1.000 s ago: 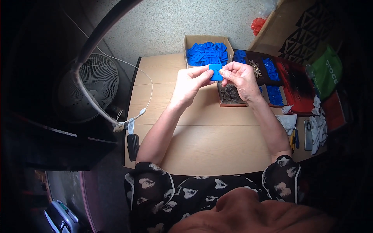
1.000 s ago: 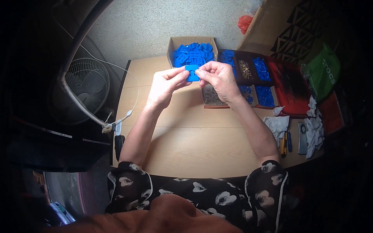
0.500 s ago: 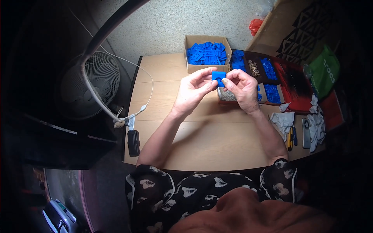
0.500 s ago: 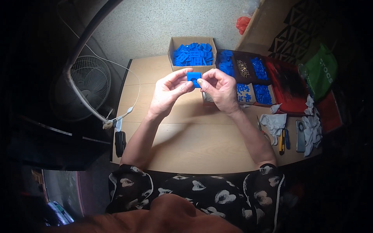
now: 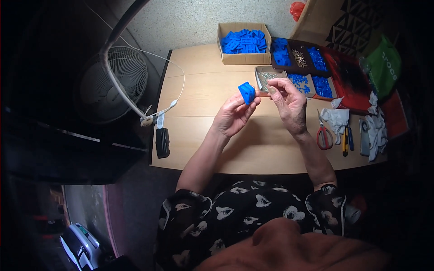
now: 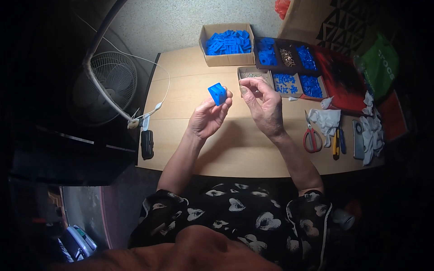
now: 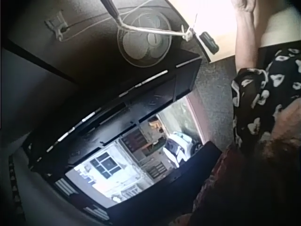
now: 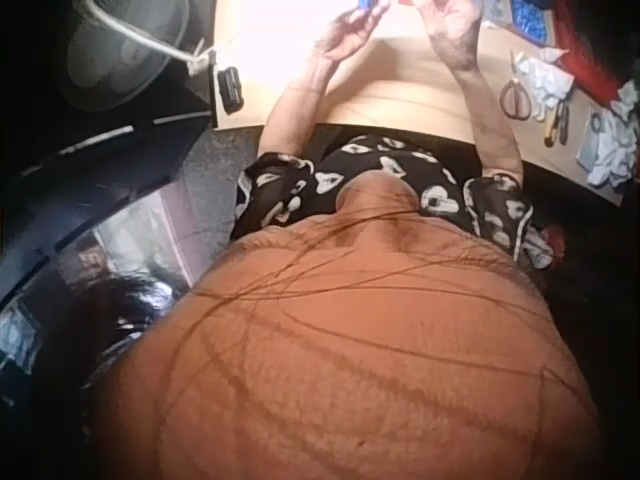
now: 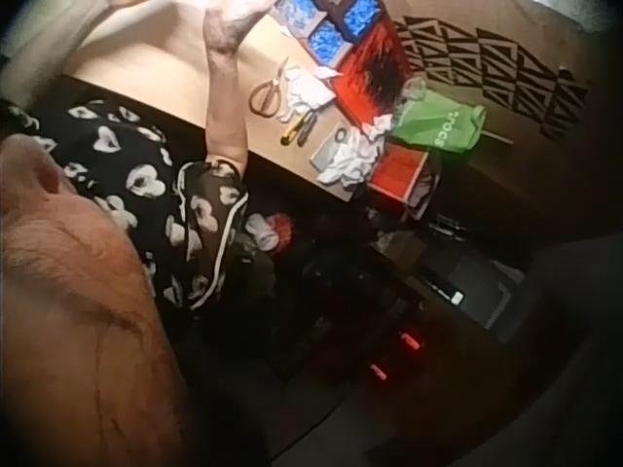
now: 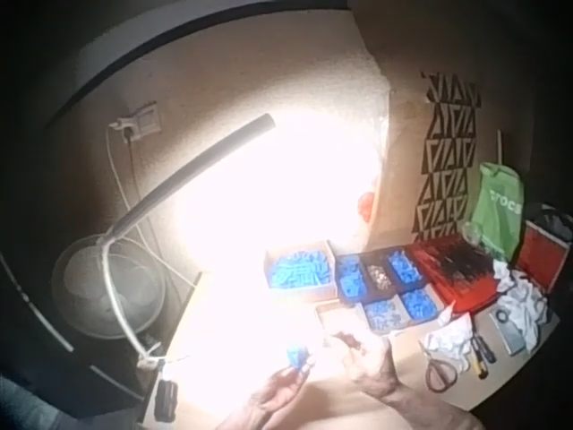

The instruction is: The person glues small metal pins onto blue plastic parts using a glue bottle at an assembly station.

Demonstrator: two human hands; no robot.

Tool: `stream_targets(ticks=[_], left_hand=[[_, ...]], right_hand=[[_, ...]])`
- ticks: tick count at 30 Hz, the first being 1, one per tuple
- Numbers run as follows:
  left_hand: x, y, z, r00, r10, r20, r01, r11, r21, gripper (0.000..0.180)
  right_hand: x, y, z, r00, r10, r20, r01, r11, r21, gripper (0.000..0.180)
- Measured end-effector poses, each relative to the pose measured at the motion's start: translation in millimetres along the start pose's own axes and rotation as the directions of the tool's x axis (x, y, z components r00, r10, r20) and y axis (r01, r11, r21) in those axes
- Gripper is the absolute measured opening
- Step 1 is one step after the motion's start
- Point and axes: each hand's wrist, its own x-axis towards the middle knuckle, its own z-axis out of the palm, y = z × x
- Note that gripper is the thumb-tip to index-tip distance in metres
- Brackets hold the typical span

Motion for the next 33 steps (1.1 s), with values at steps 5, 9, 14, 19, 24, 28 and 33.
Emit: stream_targets(ticks=[5,9,14,19,24,28,33], left_hand=[[-3,-19,1,0.998,-0.065,0.001,0.065,0.995,-0.073,0.037],[1,-30,5,0.994,-0.055,-0.091,0.055,0.999,-0.001,0.036],[3,-43,1,0.976,-0.067,-0.207,0.119,0.962,0.246,0.031],[0,-52,-3,0.975,-0.059,-0.213,0.145,0.897,0.418,0.026],[-1,-51,-7,0.969,-0.073,-0.236,0.176,0.873,0.454,0.025],[-4,-49,-11,0.962,-0.121,-0.243,0.224,0.859,0.461,0.024],[0,-55,-3,0.957,-0.101,-0.273,0.202,0.907,0.370,0.025]], right_hand=[[-18,-9,-6,0.999,0.026,0.035,-0.023,0.997,-0.079,0.022],[-25,2,-13,0.981,0.175,0.086,-0.178,0.984,0.025,0.027],[-39,16,-21,0.942,0.314,0.119,-0.324,0.942,0.082,0.027],[-55,31,-28,0.922,0.347,0.171,-0.372,0.917,0.143,0.023],[-58,35,-30,0.889,0.418,0.185,-0.454,0.854,0.255,0.023],[-58,45,-35,0.892,0.399,0.213,-0.445,0.858,0.258,0.025],[-48,42,-35,0.839,0.470,0.275,-0.540,0.787,0.300,0.025]])
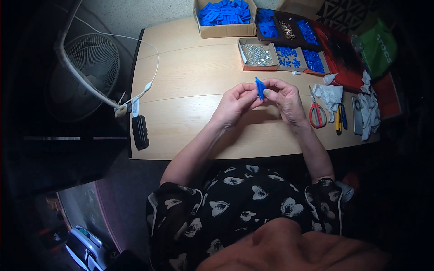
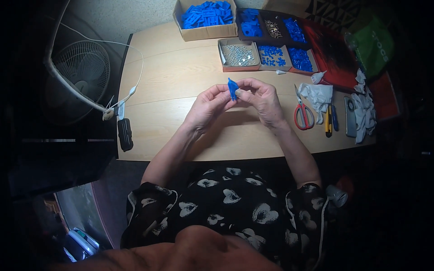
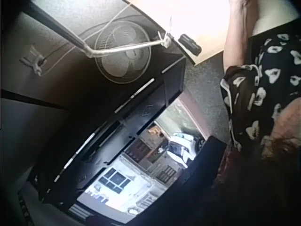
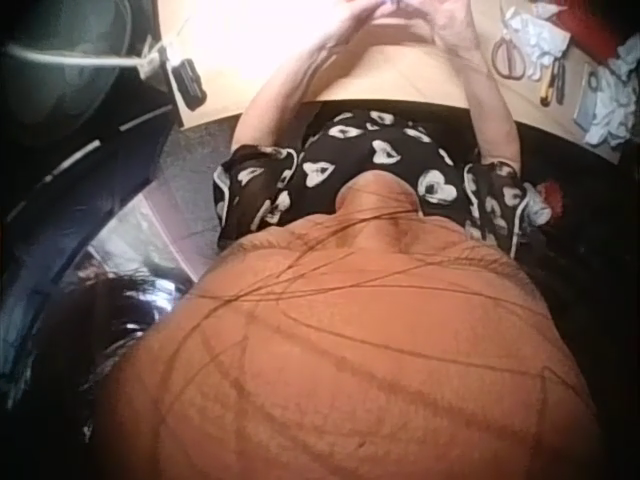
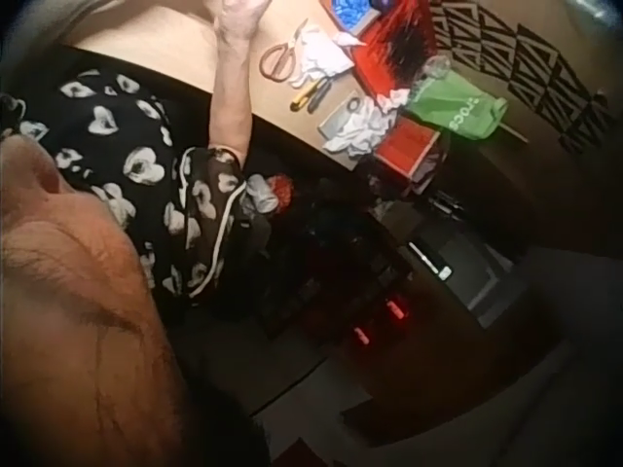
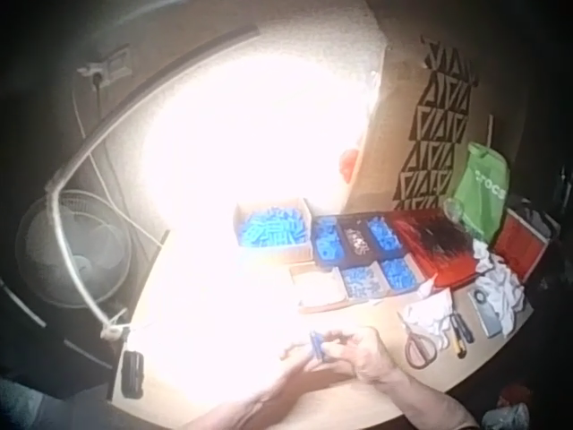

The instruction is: The person glues small metal pins onto blue plastic parts using a glue bottle at an assembly station.

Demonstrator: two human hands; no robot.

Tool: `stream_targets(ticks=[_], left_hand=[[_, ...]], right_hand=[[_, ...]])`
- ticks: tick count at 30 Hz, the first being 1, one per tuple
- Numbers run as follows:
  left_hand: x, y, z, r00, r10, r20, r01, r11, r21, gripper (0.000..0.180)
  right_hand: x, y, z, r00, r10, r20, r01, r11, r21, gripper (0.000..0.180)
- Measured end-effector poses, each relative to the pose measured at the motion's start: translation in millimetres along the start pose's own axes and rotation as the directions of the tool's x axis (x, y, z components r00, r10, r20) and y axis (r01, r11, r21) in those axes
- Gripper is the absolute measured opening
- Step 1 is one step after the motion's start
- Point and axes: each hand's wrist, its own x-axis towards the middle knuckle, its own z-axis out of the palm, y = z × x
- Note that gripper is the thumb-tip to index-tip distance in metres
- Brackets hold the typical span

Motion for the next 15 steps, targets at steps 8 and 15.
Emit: stream_targets(ticks=[8,15], left_hand=[[0,9,-10,0.991,0.103,-0.089,-0.087,0.982,0.166,0.027],[2,4,-15,0.986,0.109,-0.129,-0.081,0.976,0.202,0.030]], right_hand=[[7,13,4,0.996,0.021,-0.087,-0.023,0.999,-0.025,0.029],[8,12,18,0.981,-0.025,-0.192,0.011,0.997,-0.072,0.023]])
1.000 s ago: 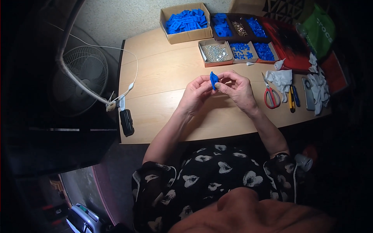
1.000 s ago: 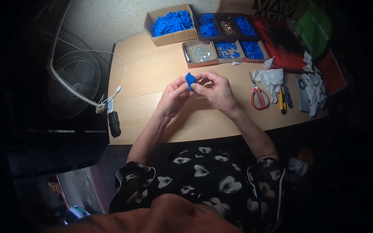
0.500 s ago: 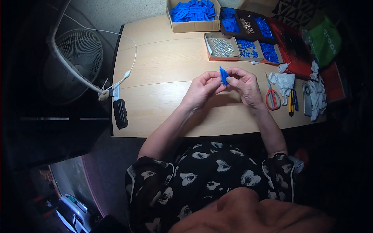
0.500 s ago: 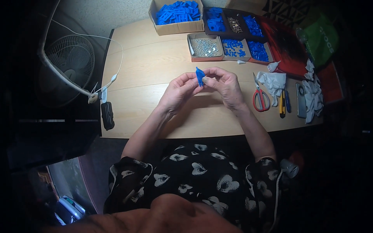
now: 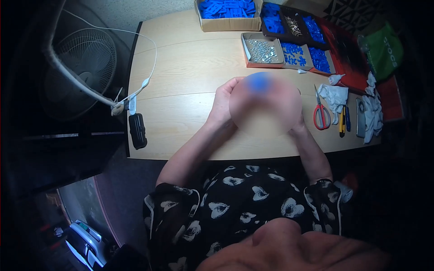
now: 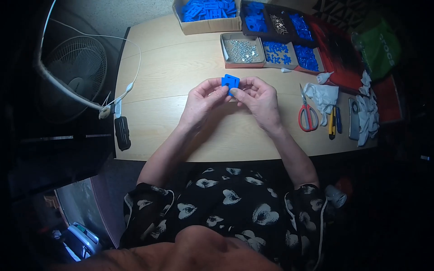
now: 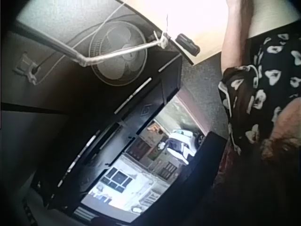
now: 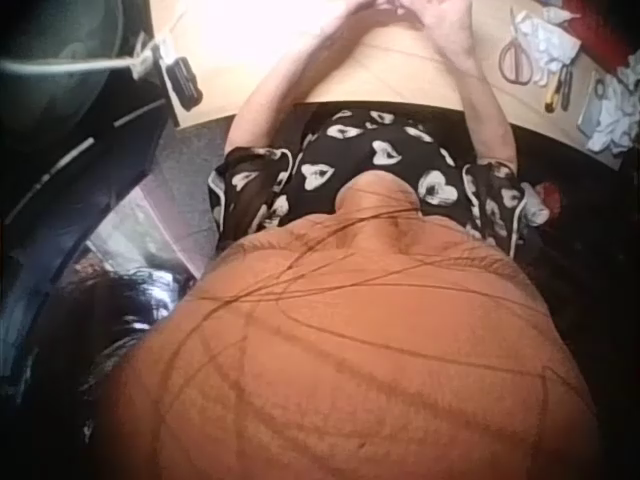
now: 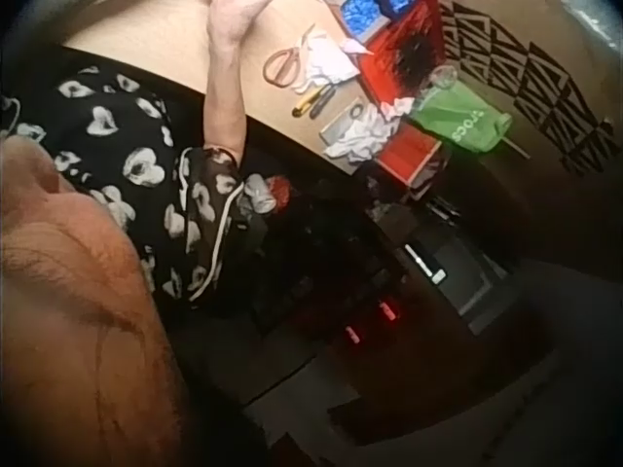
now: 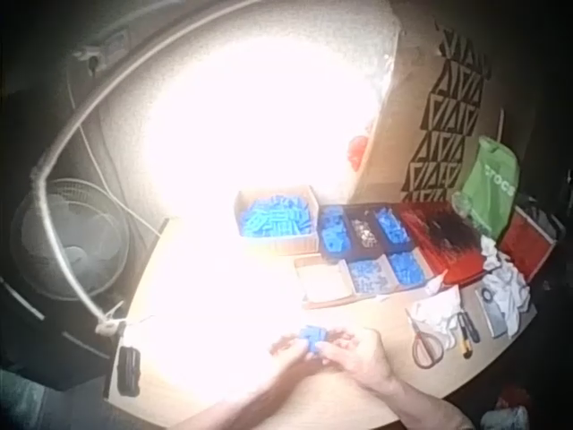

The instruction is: The person glues small metal pins onto blue plastic parts using a glue bottle at an assembly station.

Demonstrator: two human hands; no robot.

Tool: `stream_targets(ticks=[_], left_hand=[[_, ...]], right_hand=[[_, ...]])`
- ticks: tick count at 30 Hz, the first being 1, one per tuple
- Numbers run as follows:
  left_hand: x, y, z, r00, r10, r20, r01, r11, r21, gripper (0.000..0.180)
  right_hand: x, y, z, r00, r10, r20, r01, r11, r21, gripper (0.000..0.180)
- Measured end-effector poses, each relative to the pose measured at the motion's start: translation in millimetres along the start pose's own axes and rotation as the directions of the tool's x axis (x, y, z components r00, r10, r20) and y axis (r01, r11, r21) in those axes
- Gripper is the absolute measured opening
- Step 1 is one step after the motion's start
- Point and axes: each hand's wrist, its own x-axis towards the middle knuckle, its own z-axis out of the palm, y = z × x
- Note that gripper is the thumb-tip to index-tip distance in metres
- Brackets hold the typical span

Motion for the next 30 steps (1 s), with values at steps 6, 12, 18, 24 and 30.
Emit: stream_targets(ticks=[6,12,18,24,30], left_hand=[[-5,11,-7,0.992,-0.101,0.070,0.090,0.985,0.144,0.045],[0,14,-23,0.974,-0.175,0.144,0.173,0.985,0.021,0.042],[1,12,-27,0.971,-0.218,0.104,0.222,0.975,-0.032,0.036],[5,5,-33,0.969,-0.221,0.107,0.230,0.970,-0.084,0.032],[8,4,-34,0.970,-0.221,0.104,0.228,0.971,-0.067,0.031]], right_hand=[[6,7,-10,0.994,0.106,0.026,-0.107,0.994,0.017,0.017],[7,11,-13,0.979,0.183,0.094,-0.186,0.982,0.023,0.017],[14,3,-11,0.965,0.233,0.123,-0.225,0.971,-0.079,0.018],[22,9,-11,0.966,0.225,0.126,-0.209,0.969,-0.131,0.018],[23,14,-12,0.968,0.225,0.110,-0.213,0.971,-0.112,0.015]])
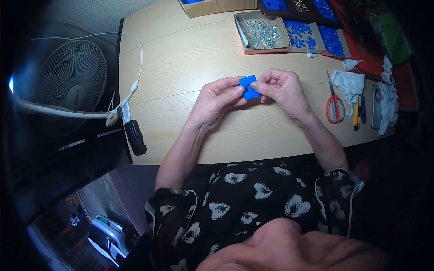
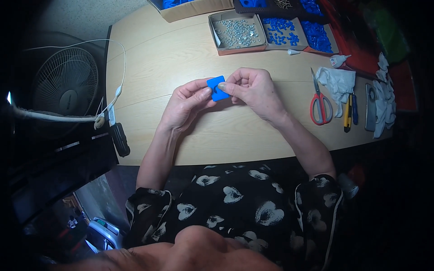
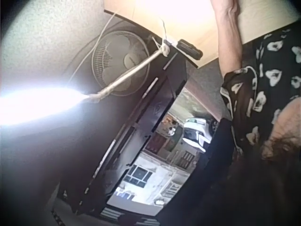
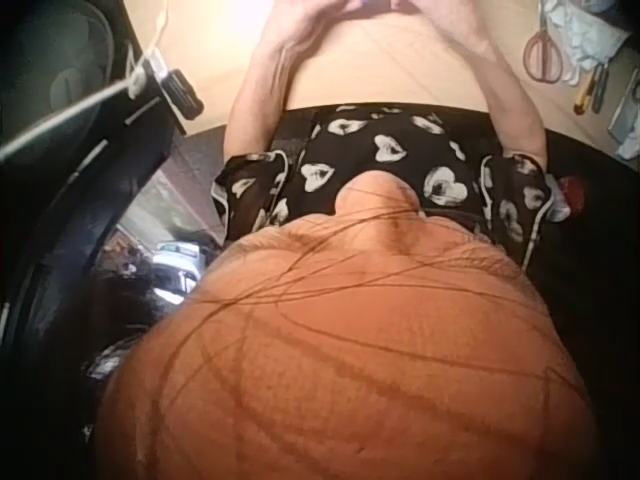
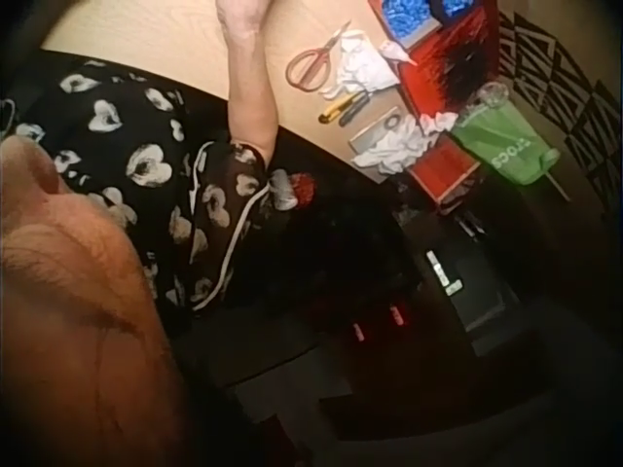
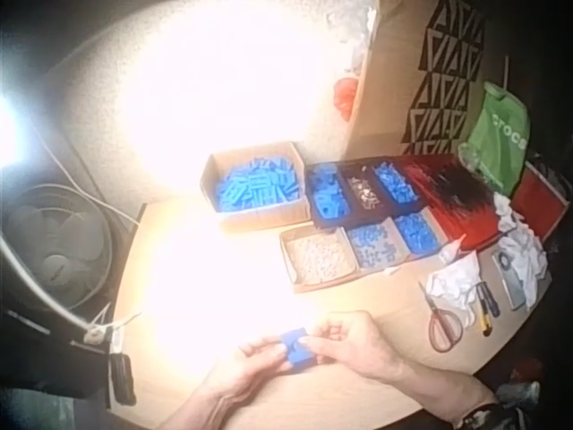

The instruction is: The person glues small metal pins onto blue plastic parts using a glue bottle at an assembly station.

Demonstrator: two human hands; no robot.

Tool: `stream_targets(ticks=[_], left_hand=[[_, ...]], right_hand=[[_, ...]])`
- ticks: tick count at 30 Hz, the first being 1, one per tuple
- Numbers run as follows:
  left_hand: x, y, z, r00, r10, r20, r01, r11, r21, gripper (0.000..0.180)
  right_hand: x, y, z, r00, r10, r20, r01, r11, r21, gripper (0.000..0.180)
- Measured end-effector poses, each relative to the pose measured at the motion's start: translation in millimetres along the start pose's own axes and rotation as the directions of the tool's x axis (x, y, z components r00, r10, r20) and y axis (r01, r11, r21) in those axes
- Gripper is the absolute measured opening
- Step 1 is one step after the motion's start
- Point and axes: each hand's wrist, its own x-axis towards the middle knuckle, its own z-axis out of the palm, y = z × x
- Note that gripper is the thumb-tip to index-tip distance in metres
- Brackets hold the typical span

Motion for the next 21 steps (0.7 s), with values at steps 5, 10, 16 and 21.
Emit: stream_targets(ticks=[5,10,16,21], left_hand=[[-4,-2,4,0.999,0.051,-0.019,-0.049,0.997,0.063,0.032],[-3,0,9,0.998,0.069,0.000,-0.069,0.994,0.080,0.032],[-6,0,1,0.999,0.028,-0.044,-0.026,0.999,0.034,0.032],[-2,-4,7,0.986,0.065,-0.153,-0.071,0.997,-0.033,0.029]], right_hand=[[-3,-1,2,1.000,-0.015,-0.003,0.015,0.998,-0.060,0.014],[-9,-7,0,0.999,-0.020,-0.034,0.018,0.997,-0.075,0.013],[-2,-6,2,0.999,-0.036,0.007,0.036,0.999,-0.004,0.018],[-8,2,11,0.961,-0.265,-0.085,0.239,0.942,-0.235,0.031]])
